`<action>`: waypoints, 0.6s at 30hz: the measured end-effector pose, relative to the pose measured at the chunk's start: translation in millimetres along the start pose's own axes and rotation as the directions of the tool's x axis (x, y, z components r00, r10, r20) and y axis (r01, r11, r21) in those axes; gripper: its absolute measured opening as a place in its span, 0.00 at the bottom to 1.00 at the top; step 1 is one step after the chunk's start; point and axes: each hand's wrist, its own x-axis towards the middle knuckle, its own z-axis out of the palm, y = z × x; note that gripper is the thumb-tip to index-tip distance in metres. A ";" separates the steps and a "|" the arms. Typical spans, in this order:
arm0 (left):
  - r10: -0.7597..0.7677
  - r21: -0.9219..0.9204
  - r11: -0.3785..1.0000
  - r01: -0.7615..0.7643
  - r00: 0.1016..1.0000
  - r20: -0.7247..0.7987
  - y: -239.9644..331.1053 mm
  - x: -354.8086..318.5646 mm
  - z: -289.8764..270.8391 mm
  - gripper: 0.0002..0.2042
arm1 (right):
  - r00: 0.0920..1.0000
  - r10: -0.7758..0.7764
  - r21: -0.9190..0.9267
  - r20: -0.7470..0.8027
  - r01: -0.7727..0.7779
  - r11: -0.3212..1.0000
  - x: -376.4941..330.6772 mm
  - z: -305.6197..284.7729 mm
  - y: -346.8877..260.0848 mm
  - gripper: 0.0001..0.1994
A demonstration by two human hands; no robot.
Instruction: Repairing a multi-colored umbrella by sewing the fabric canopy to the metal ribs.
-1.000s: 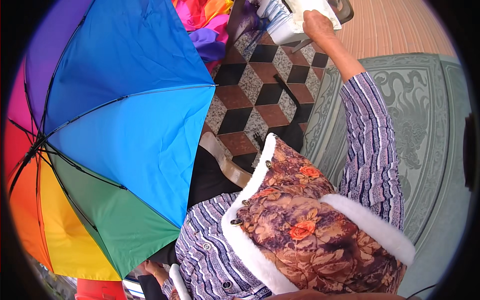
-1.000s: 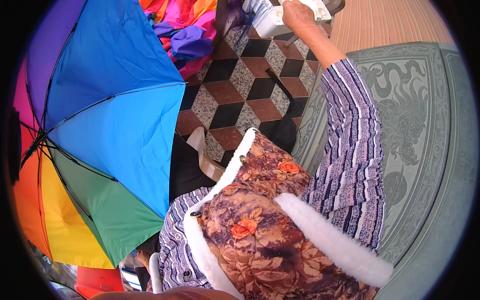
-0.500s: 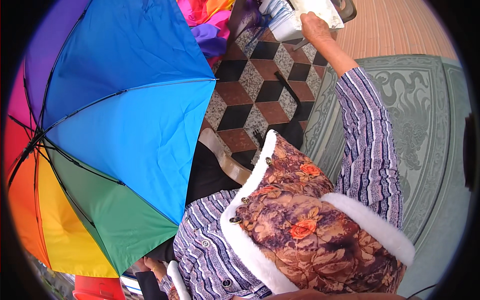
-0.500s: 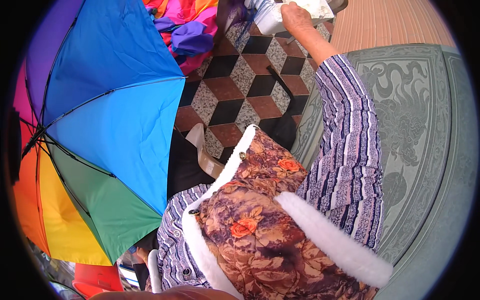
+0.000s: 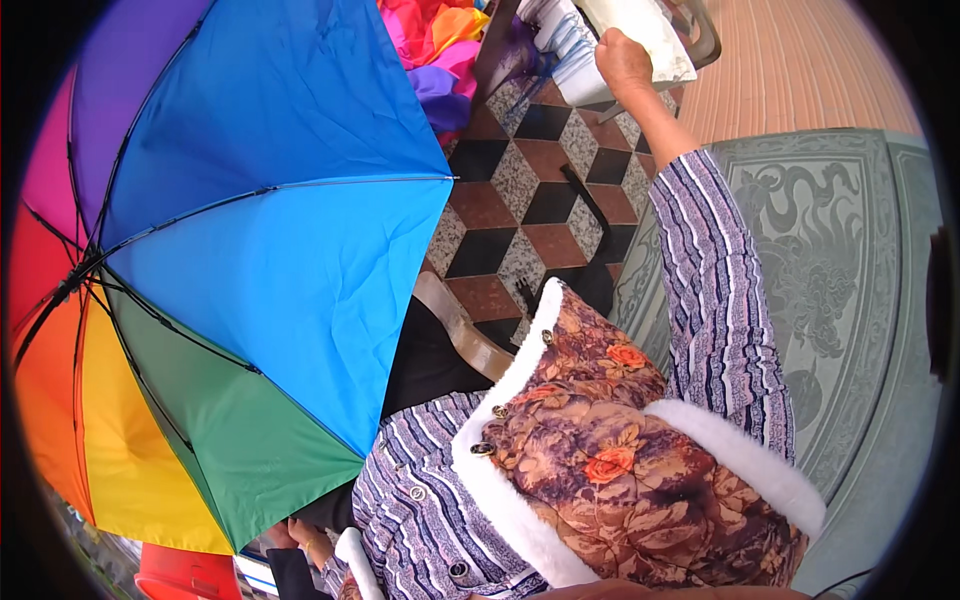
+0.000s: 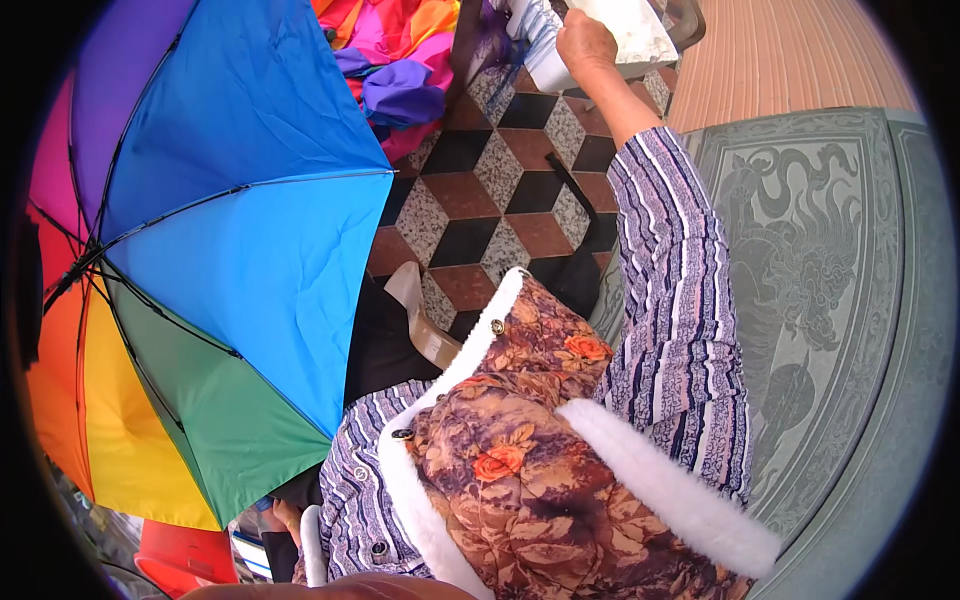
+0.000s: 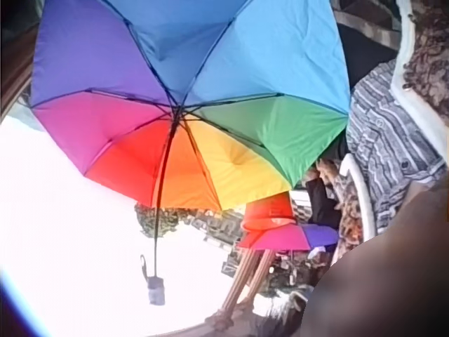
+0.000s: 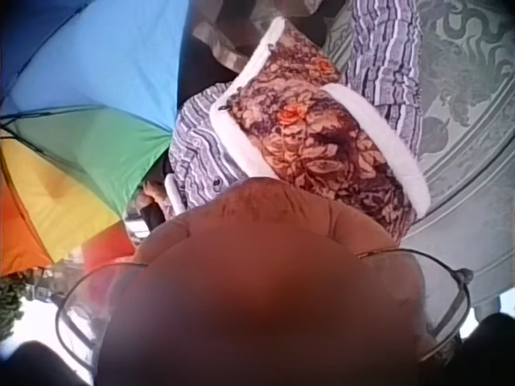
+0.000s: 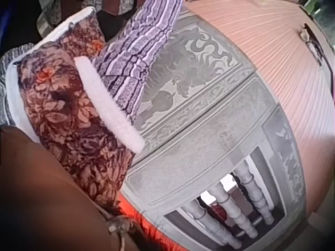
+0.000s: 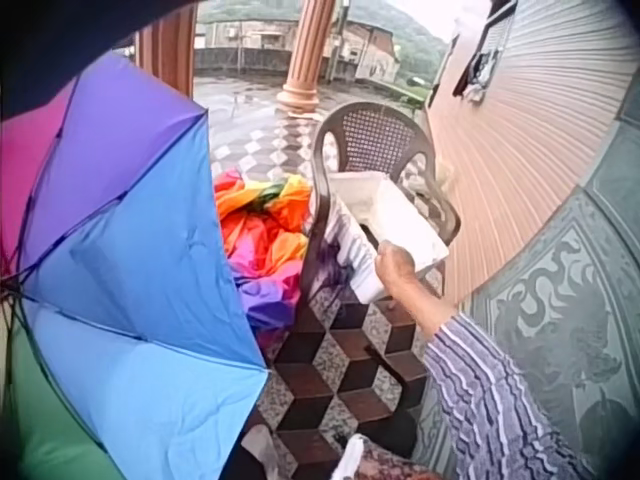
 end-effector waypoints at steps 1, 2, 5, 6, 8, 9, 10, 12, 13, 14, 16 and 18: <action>0.000 -0.008 1.000 0.000 1.000 -0.009 -2.8 0.0 1.4 0.14 | 1.000 0.010 0.009 -0.001 -0.010 1.000 -5.3 -3.9 -7.8 0.08; -0.001 -0.016 1.000 0.000 1.000 -0.018 -5.8 0.1 3.1 0.14 | 1.000 0.020 0.018 -0.003 -0.020 1.000 -7.7 -9.6 -15.2 0.08; 0.006 -0.035 0.999 -0.007 1.000 -0.021 -6.3 4.3 20.4 0.14 | 0.999 0.039 0.056 -0.016 -0.038 0.998 -16.6 -11.6 -11.9 0.07; 0.009 -0.038 0.999 -0.010 1.000 -0.023 -7.0 6.1 23.7 0.15 | 0.999 0.051 0.077 -0.014 -0.050 0.996 -17.6 -10.2 -9.4 0.07; 0.012 -0.040 0.999 -0.013 0.999 -0.031 -8.7 7.2 25.2 0.15 | 0.997 0.062 0.090 -0.037 -0.058 0.994 -14.9 -10.5 -4.7 0.06; 0.013 -0.037 0.999 -0.014 0.999 -0.036 -9.5 6.6 23.2 0.15 | 0.996 0.074 0.103 -0.053 -0.068 0.992 -14.4 -12.0 -2.6 0.06; 0.014 -0.032 0.999 -0.015 0.999 -0.041 -10.2 5.9 19.9 0.15 | 0.994 0.087 0.116 -0.066 -0.079 0.990 -15.0 -13.4 0.3 0.06; -0.001 -0.032 0.999 -0.001 0.998 -0.064 -22.7 -1.2 10.4 0.16 | 0.996 0.058 0.230 -0.065 -0.042 0.972 -16.5 -22.0 -5.7 0.07; -0.017 -0.039 0.999 0.014 0.996 -0.083 -36.8 -8.0 7.7 0.16 | 0.997 0.028 0.343 -0.066 -0.003 0.939 -16.5 -29.2 -15.6 0.07; -0.007 -0.038 0.999 0.004 0.998 -0.069 -4.8 -3.0 -15.6 0.16 | 0.996 0.029 0.433 -0.080 0.009 0.901 -21.1 -53.4 -11.8 0.08; 0.227 -0.083 0.961 -0.264 0.924 -0.307 37.3 -18.9 -59.4 0.14 | 1.000 0.011 0.628 -0.004 -0.006 0.779 -29.5 -109.6 -47.7 0.09; 0.418 -0.047 0.853 -0.520 0.735 -0.533 75.0 -29.6 -109.4 0.13 | 0.997 -0.016 0.788 0.076 -0.050 0.613 -33.1 -165.3 -76.7 0.09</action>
